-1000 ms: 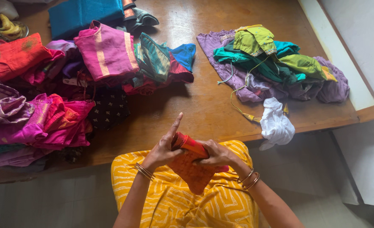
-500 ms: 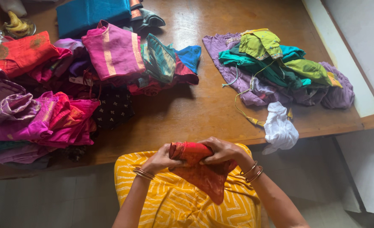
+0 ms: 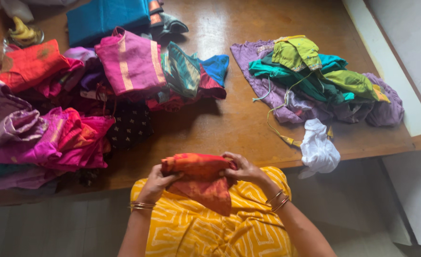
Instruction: The person picks up several garments from a pile on a wooden surface, spreads them out to show the front and back, and then folds them by hand, placing each folded item into a new pile.
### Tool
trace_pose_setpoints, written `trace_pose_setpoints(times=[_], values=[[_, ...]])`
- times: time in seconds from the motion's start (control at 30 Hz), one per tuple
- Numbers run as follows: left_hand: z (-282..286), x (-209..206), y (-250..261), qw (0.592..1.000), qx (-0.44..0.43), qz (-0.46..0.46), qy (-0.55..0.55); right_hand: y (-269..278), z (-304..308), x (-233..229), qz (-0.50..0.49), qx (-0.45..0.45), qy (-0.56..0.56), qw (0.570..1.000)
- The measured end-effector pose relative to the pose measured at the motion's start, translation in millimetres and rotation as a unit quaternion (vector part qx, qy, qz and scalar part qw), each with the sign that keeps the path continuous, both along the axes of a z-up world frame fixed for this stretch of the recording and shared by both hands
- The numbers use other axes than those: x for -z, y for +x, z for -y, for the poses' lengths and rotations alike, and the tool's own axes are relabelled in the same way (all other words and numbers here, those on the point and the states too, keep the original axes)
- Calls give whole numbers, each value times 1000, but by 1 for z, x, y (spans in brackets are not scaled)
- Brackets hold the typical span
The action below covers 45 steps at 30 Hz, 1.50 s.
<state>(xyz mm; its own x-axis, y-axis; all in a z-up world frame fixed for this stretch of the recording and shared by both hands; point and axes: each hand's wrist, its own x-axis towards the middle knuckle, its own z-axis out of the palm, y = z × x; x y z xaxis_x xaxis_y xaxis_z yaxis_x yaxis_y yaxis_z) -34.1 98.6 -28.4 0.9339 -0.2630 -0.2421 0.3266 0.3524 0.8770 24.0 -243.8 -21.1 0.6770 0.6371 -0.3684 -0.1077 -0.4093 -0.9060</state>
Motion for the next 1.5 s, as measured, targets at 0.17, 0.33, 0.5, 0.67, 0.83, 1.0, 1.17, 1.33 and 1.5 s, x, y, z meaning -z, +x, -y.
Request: trace_pose_setpoints(times=[0.17,0.33,0.5,0.67,0.83,1.0,1.17,1.33,1.5], values=[[-51,-1,46,967,-254,-7,-10,10,8,1,6,108,118,987],[-90,-18,150,912,-392,-41,-114,11,45,69,-8,138,132,982],[-115,6,289,855,-367,69,-360,-1,80,122,15,149,169,974],[-124,69,383,824,-454,12,-338,-14,92,130,-72,180,58,979],[-118,91,380,813,-544,-98,-181,-17,86,129,-78,184,57,978],[-105,51,311,572,-655,218,442,-20,73,119,-107,225,-20,968],[-95,-32,324,549,-404,126,721,-26,68,118,-98,226,36,969],[-85,-30,356,662,-164,92,726,-22,66,97,-90,242,0,966],[-103,47,359,632,-94,70,766,-9,103,122,5,275,11,961]])
